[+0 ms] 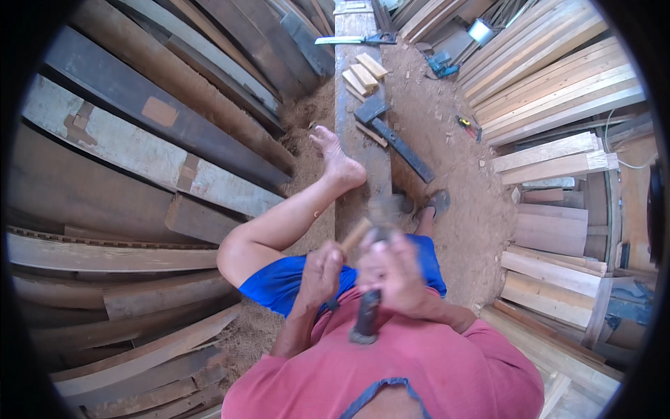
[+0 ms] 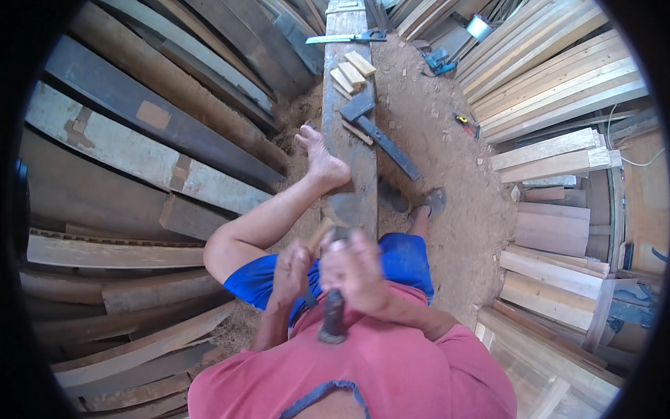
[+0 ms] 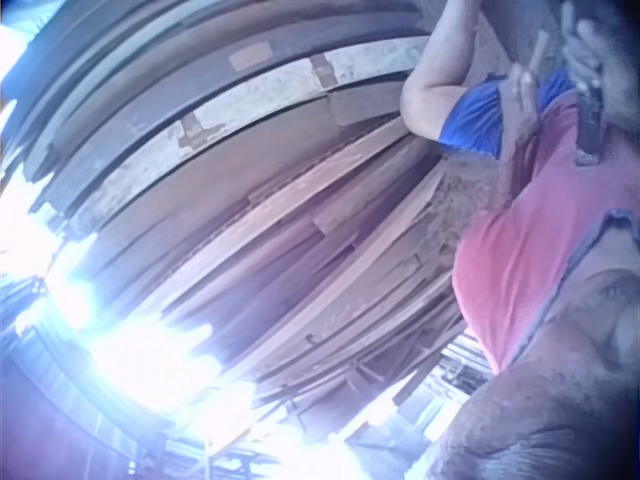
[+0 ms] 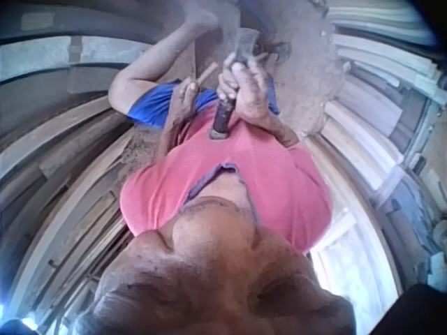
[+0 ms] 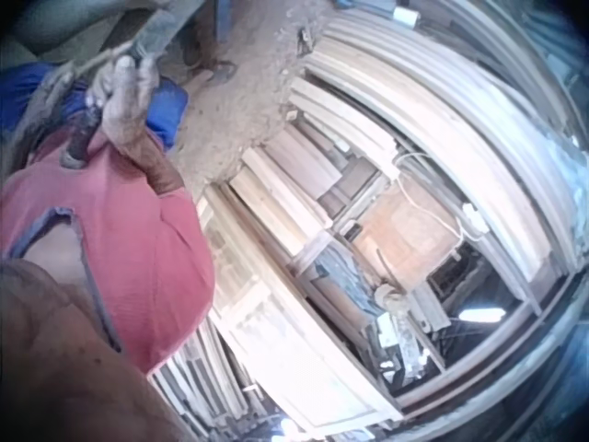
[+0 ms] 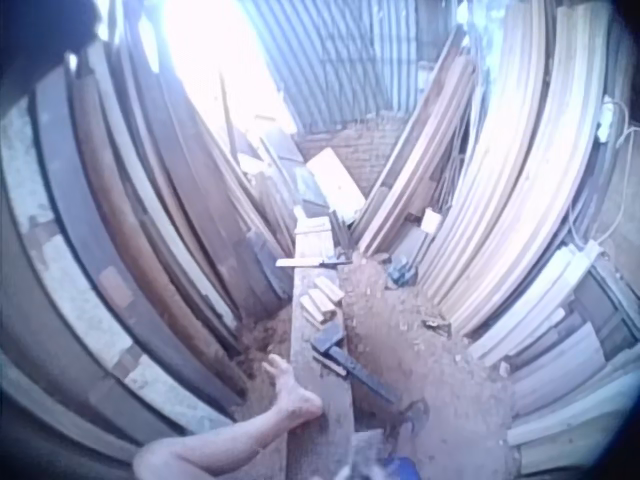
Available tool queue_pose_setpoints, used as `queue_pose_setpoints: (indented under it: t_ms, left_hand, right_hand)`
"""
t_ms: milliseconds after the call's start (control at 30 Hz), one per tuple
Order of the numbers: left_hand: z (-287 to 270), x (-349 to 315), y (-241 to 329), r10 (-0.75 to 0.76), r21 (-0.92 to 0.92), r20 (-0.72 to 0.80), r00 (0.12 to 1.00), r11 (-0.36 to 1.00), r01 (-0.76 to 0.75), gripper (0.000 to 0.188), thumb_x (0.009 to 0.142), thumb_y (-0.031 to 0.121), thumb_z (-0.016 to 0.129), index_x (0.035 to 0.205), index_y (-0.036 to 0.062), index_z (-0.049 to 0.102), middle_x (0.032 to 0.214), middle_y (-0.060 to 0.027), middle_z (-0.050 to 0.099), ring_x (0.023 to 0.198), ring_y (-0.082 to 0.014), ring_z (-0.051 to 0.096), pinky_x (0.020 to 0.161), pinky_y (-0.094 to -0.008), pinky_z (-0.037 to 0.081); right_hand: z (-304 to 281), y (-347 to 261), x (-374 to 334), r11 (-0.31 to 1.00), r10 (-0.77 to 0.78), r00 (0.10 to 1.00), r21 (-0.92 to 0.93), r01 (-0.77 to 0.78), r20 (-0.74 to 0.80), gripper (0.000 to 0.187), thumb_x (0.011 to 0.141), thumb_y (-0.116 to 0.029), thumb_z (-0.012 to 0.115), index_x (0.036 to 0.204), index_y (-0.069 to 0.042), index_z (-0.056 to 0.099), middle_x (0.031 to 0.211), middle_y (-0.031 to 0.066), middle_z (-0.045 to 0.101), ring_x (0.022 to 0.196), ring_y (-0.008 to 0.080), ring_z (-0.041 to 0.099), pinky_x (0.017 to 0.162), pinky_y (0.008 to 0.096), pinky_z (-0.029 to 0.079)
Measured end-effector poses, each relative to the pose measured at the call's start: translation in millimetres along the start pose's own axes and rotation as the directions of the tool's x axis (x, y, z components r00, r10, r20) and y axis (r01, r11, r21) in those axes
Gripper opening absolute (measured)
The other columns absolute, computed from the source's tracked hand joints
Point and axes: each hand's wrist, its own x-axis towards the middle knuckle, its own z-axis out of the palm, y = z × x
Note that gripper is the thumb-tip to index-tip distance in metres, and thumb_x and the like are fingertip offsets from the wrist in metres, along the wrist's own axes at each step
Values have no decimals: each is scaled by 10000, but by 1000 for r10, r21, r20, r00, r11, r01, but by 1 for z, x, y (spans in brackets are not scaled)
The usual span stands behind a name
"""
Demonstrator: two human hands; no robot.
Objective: The person carves a small piece of wood by hand using a chisel and a mallet.
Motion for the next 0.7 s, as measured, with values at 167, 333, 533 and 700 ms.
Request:
queue_pose_setpoints:
  t_ms: [167, 333, 533, 700]
  left_hand:
    - [6, -31, -38, -510, -460, 109, 853, 735, 498, 483, 1037, 421, 320, 816, 54, 542, 559, -5, 471, 455, -97, 410, 438, -246, 332]
    - [10, 65, -17, -352, -645, 33, 936, 708, 289, 447, 1056, 401, 296, 913, 59, 546, 603, -10, 516, 474, -98, 440, 453, -234, 364]
    - [-8, 96, 3, -283, -347, 67, 957, 892, 289, 405, 1054, 383, 332, 947, 67, 562, 751, 4, 540, 685, -79, 473, 632, -259, 419]
    - [-7, 63, 8, -150, -91, -189, 970, 987, 135, 408, 1054, 348, 343, 913, 40, 572, 721, -13, 526, 650, -106, 466, 612, -309, 424]
  right_hand:
    - [-21, -44, 4, 982, -189, 962, -31, 187, -199, 138, 1012, -207, 444, 1067, -81, 446, 697, -25, 408, 539, 65, 430, 532, 268, 452]
    - [-16, 3, 47, 989, 74, 995, 136, -63, -74, 144, 1004, -196, 462, 1077, -73, 475, 738, -19, 448, 579, 75, 460, 553, 290, 478]
    - [12, 26, 32, 974, 220, 973, 35, -223, 64, 132, 1004, -195, 436, 1043, -75, 477, 699, -23, 417, 532, 72, 436, 547, 287, 477]
    - [12, 27, 19, 978, 209, 974, -20, -208, 92, 146, 1009, -214, 434, 1029, -76, 480, 682, -27, 395, 523, 63, 418, 529, 263, 453]
